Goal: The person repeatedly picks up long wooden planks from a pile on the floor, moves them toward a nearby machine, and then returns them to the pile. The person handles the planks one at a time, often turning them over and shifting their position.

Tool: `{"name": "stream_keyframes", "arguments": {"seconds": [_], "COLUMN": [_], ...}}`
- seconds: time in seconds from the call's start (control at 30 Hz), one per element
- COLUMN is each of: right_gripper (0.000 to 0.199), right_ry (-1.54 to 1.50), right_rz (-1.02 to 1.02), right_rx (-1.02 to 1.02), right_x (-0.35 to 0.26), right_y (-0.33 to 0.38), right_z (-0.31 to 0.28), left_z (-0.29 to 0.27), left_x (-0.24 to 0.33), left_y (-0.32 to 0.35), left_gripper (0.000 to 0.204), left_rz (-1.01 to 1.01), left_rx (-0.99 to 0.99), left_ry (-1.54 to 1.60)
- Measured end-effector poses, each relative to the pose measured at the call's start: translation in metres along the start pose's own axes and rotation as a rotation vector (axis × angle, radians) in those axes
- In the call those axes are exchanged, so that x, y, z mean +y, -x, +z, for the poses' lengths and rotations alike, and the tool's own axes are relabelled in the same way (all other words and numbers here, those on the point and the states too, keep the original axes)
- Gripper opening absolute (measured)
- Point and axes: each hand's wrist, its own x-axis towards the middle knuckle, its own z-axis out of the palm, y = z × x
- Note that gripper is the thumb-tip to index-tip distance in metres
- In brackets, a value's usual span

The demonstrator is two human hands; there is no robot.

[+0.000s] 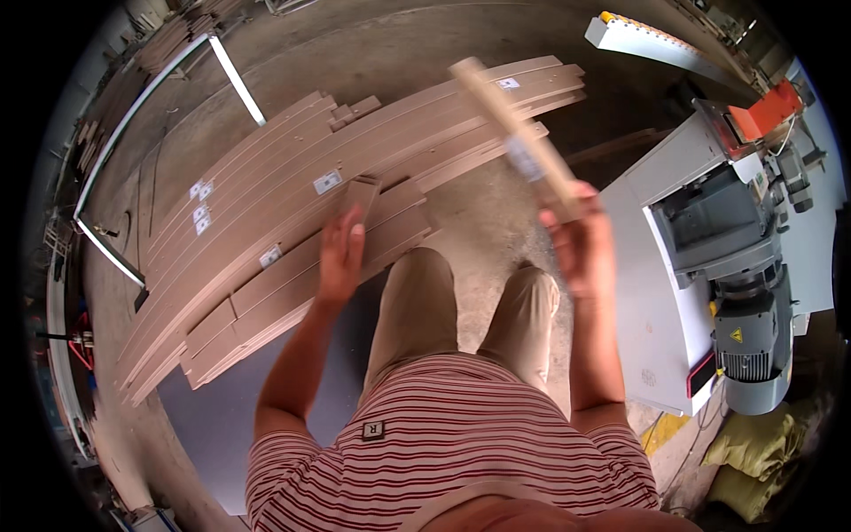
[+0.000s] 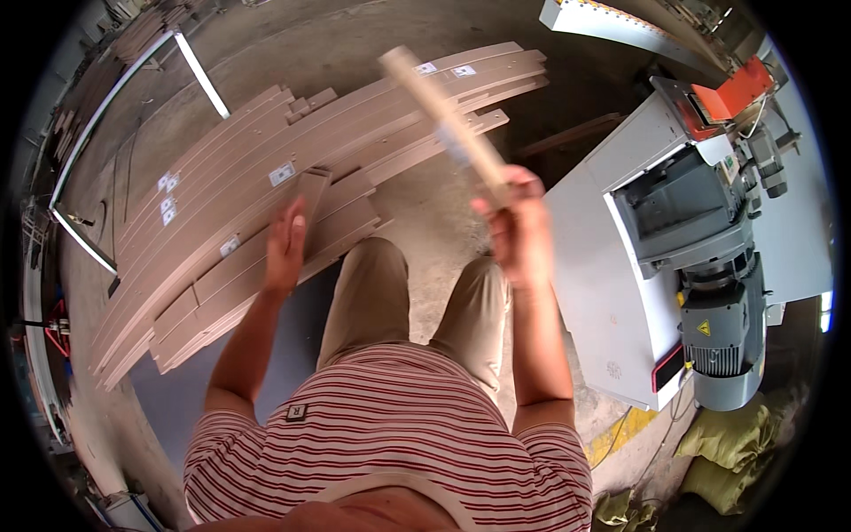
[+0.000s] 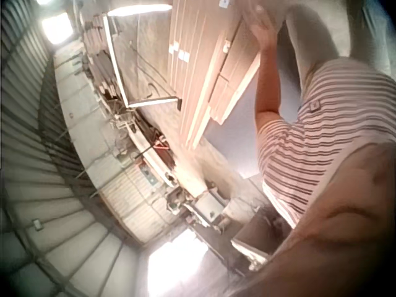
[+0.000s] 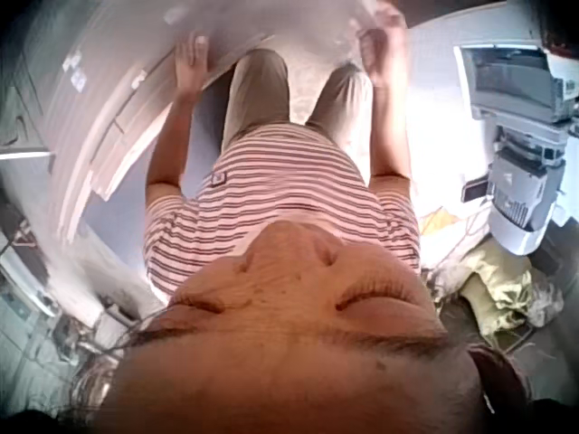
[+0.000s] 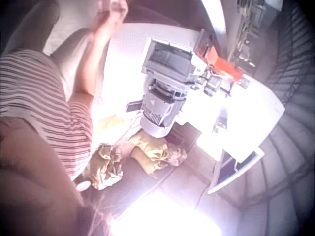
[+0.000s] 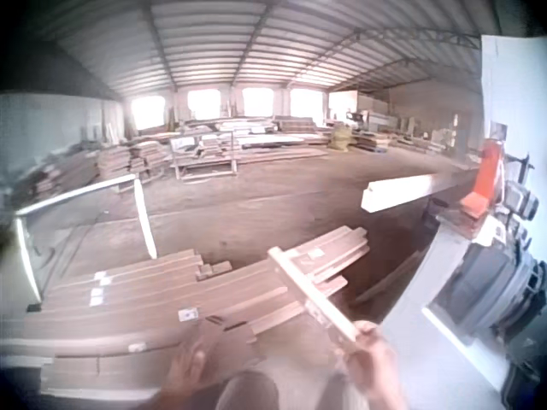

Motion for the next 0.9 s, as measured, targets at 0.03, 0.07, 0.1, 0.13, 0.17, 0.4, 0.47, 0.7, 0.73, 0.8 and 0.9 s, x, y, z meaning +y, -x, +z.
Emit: {"name": "stream_keyframes", "arguments": {"seconds": [0.03,0.07,0.1,0.13,0.17,0.4,0.47,0.7,0.73,0.8,0.9], "right_gripper": [0.034,0.036,0.041,0.046,0.054,0.063,0.056,0.039,0.037,0.037,0.034], "right_ry": [0.053,0.051,0.307,0.563,0.778,0.906,0.996,1.1,1.103,1.082,1.071], "right_rz": [0.043,0.114,-0.001,-0.119,-0.258,-0.07,-0.026,0.12,0.136,0.164,0.18], "right_rx": [0.002,-0.041,-0.15,-0.254,-0.368,-0.557,-0.509,-0.234,-0.207,-0.16,-0.123], "right_x": [0.026,0.056,0.081,0.101,0.116,0.138,0.132,0.114,0.113,0.112,0.111], "right_y": [0.008,0.016,0.026,0.035,0.045,0.073,0.073,0.088,0.09,0.093,0.095], "right_z": [0.019,0.028,0.041,0.052,0.06,0.042,0.017,-0.045,-0.053,-0.065,-0.078], "left_z": [0.004,0.009,0.015,0.017,0.015,-0.041,-0.047,-0.034,-0.033,-0.031,-0.025], "left_x": [0.027,0.052,0.076,0.085,0.08,-0.027,-0.031,-0.086,-0.086,-0.086,-0.063], "left_y": [0.002,0.003,0.004,0.004,0.004,-0.009,-0.009,0.003,0.003,0.002,0.008], "left_gripper": [0.044,0.045,0.046,0.047,0.047,0.037,0.034,0.031,0.031,0.034,0.042], "left_rz": [-0.161,-0.28,-0.4,-0.521,-0.559,-0.434,-0.369,-0.15,-0.137,-0.054,-0.028], "left_rx": [-0.068,-0.057,-0.047,-0.04,-0.06,-0.088,-0.079,0.058,0.082,0.087,0.066], "left_ry": [0.395,0.598,0.804,1.011,1.001,0.165,-0.154,-0.435,-0.449,-0.554,-0.678]}}
